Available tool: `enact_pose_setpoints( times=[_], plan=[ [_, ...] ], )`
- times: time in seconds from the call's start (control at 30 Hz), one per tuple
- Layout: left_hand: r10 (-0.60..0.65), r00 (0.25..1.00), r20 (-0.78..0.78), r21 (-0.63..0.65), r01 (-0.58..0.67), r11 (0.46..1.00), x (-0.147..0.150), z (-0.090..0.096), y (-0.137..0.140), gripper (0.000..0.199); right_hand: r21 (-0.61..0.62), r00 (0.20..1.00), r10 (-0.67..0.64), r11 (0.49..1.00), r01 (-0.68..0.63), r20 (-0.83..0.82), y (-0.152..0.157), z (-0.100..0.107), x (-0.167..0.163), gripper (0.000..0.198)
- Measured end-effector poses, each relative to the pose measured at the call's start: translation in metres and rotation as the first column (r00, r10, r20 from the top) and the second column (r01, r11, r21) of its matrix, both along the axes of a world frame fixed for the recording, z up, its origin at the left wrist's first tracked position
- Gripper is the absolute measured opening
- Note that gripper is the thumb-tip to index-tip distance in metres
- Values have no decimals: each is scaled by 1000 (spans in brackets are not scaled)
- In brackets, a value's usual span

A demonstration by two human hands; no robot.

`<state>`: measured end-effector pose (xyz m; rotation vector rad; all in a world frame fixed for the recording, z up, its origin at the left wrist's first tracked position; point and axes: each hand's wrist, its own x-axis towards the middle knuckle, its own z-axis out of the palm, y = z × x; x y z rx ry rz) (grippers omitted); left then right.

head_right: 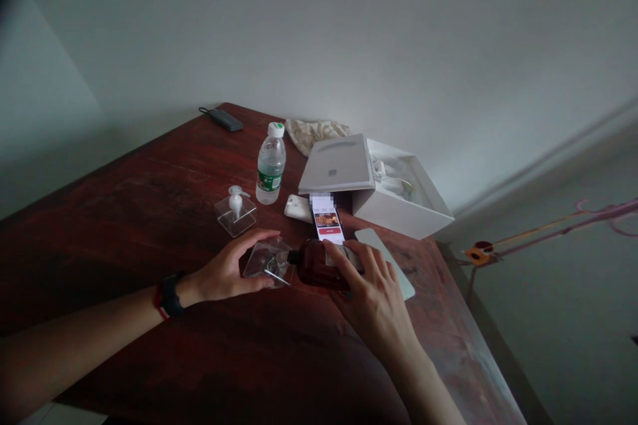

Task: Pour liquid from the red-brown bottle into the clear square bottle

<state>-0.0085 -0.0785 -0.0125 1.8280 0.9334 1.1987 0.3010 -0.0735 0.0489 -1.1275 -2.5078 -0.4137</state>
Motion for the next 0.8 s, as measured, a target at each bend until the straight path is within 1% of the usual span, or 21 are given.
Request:
enact_pose_setpoints(
  times=[0.17,0.47,0.8],
  plan=[
    [-3,1000,2,-6,3,1000,0,2,0,77,-2,1000,-10,1000,10,8,-1,1,0,81],
    [-3,1000,8,-5,3,1000,0,2,1,77,9,1000,1,1000,-1,5,0,-1,0,72],
    [-9,1000,-1,-2,9,1000,-1,2,1,77,7,1000,-2,1000,2,10,-1,1,-1,75]
  ],
)
